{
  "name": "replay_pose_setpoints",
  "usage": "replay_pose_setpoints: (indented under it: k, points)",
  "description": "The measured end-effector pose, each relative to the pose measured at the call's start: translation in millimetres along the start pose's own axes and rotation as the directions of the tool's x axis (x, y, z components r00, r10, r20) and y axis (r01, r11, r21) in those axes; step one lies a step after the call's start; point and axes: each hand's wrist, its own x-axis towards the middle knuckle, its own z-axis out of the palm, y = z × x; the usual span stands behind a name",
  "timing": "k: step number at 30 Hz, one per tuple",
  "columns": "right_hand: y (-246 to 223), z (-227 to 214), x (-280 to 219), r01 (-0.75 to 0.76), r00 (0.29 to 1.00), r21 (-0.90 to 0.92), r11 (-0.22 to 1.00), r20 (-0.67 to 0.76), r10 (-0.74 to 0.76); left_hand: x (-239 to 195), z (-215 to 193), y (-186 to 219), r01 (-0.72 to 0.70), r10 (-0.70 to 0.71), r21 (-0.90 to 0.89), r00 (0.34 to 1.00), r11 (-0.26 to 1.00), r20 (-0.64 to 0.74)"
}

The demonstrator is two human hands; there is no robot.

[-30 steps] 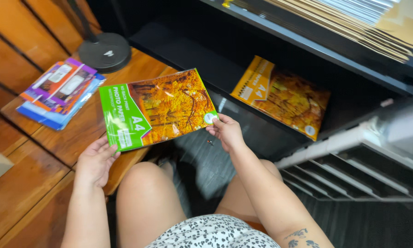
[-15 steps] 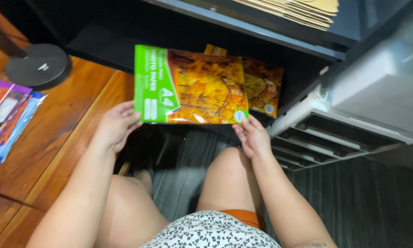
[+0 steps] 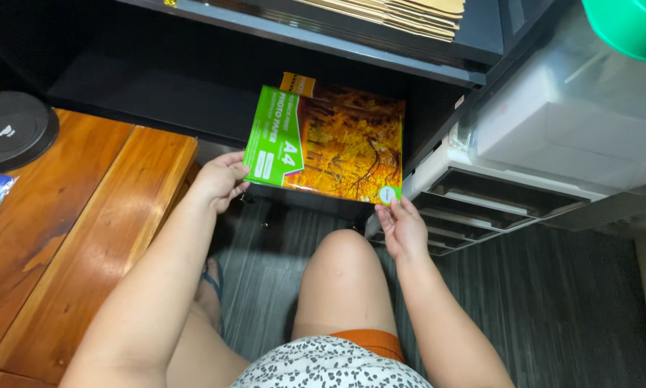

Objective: The person organizes stationery items by picking up stacks of paper and packages from a wooden bench and placing them onto a black shelf. The person handles pink patterned paper, white paper, and various packaged items, arranging them neatly on the shelf.

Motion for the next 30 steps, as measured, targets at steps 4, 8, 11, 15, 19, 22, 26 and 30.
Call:
replay_pose_setpoints:
  k: [4, 8, 11, 15, 19, 22, 26, 30]
  points:
    - [6.8, -2.8, -9.4, 0.005, 0.999, 0.003, 1.0, -0.046, -0.005, 4.5, 12.0, -9.0, 0.035, -0.035, -0.033, 0.999, 0.999, 0.003]
    - [16.1, -6.9, -2.6, -0.02, 0.997, 0.048, 0.999, -0.069, 0.023, 7.1, 19.1, -14.6, 0.07, -0.082, -0.188, 0.995, 0.98, -0.059]
    - [25.5, -12.4, 7.8, -0.028, 0.996, 0.117, 0.993, -0.085, 0.038, 19.6, 15.3, -29.3, 0.074, -0.118, -0.332, 0.986, 0.94, -0.114]
    - [36.0, -15.0, 12.8, -0.064, 0.99, 0.258, 0.964, -0.103, 0.093, 29.3, 19.0, -48.4, 0.051, -0.173, -0.536, 0.968, 0.843, -0.181]
    - [30.7, -2.9, 2.7, -0.087, 0.983, 0.326, 0.941, -0.126, 0.134, 9.1, 32.9, -36.4, -0.001, -0.146, -0.539, 0.962, 0.843, -0.232]
    - [26.8, 4.0, 5.8, -0.084, 0.983, 0.357, 0.93, -0.125, 0.137, 5.2, 41.3, -26.7, -0.001, -0.124, -0.439, 0.959, 0.898, -0.256]
    - [21.1, 10.8, 15.3, -0.067, 0.982, 0.383, 0.922, -0.138, 0.129, 5.9, 54.4, -15.4, -0.016, -0.101, -0.345, 0.943, 0.938, -0.318]
    - [15.8, 17.1, 20.7, -0.076, 0.979, 0.361, 0.929, -0.148, 0.138, -7.3, 64.8, 1.5, -0.02, -0.076, -0.257, 0.93, 0.966, -0.36]
